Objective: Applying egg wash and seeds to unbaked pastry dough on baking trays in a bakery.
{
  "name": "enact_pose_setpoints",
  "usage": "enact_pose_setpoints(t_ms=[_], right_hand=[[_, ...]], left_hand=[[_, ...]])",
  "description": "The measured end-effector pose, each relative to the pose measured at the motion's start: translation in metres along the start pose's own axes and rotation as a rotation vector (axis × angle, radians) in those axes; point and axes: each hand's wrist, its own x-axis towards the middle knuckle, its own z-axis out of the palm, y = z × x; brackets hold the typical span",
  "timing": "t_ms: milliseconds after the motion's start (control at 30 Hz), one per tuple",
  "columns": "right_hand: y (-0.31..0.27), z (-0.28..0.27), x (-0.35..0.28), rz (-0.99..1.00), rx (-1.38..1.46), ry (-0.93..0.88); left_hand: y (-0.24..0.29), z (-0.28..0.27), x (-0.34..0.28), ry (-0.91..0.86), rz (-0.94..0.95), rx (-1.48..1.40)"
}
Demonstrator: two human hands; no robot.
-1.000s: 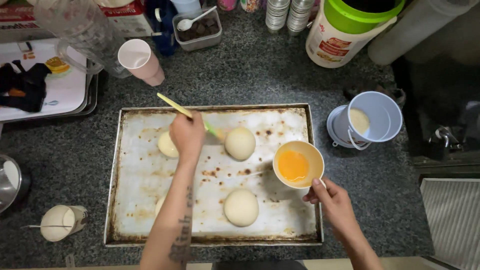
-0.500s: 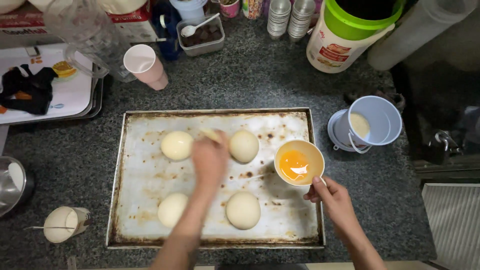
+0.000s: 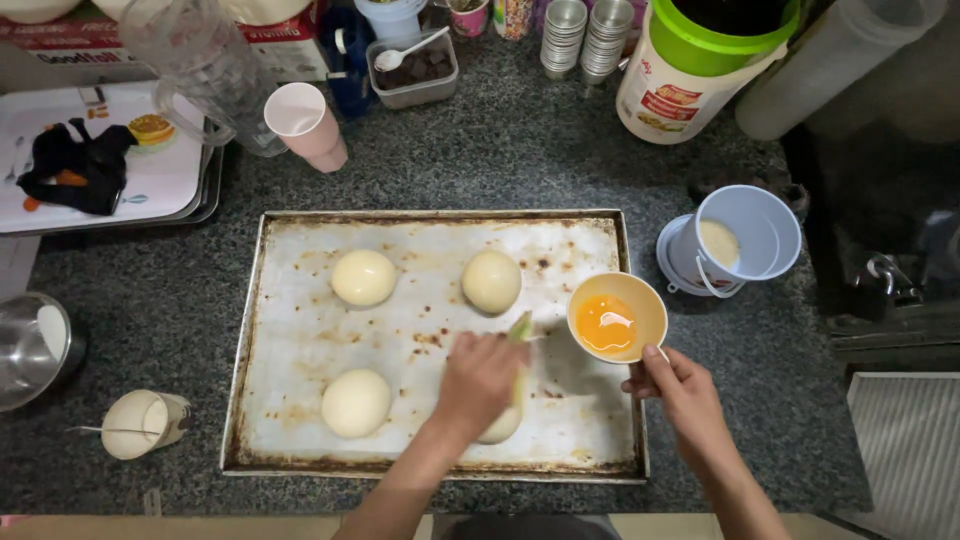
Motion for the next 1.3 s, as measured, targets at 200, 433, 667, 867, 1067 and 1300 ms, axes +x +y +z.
enact_pose_setpoints(t_ms=[200, 433, 667, 867, 1067, 1300], right_hand=[[-0.001, -0.005, -0.007, 0.012, -0.020, 0.023], [-0.001, -0.008, -0.010, 0.011, 0.025, -0.011], [0.002, -0.014, -0.012, -0.007, 0.028, -0.014], [0.007, -0.020, -0.013, -0.003, 0.035, 0.008], [0.014, -0.025, -0.012, -0.006, 0.049, 0.009], [0.010, -0.029, -0.015, 0.012, 0.043, 0.012]], left_hand=[[-0.037, -0.015, -0.004, 0.150, -0.367, 0.119], [-0.020, -0.012, 0.000, -0.110, -0.518, -0.208], [-0.007, -0.027, 0.012, 0.038, -0.111, -0.041], [-0.023, -0.052, 0.059, 0.099, -0.251, -0.039], [-0.020, -0.011, 0.041, -0.184, 0.018, 0.172], [-0.012, -0.043, 0.067, -0.083, 0.036, 0.086]])
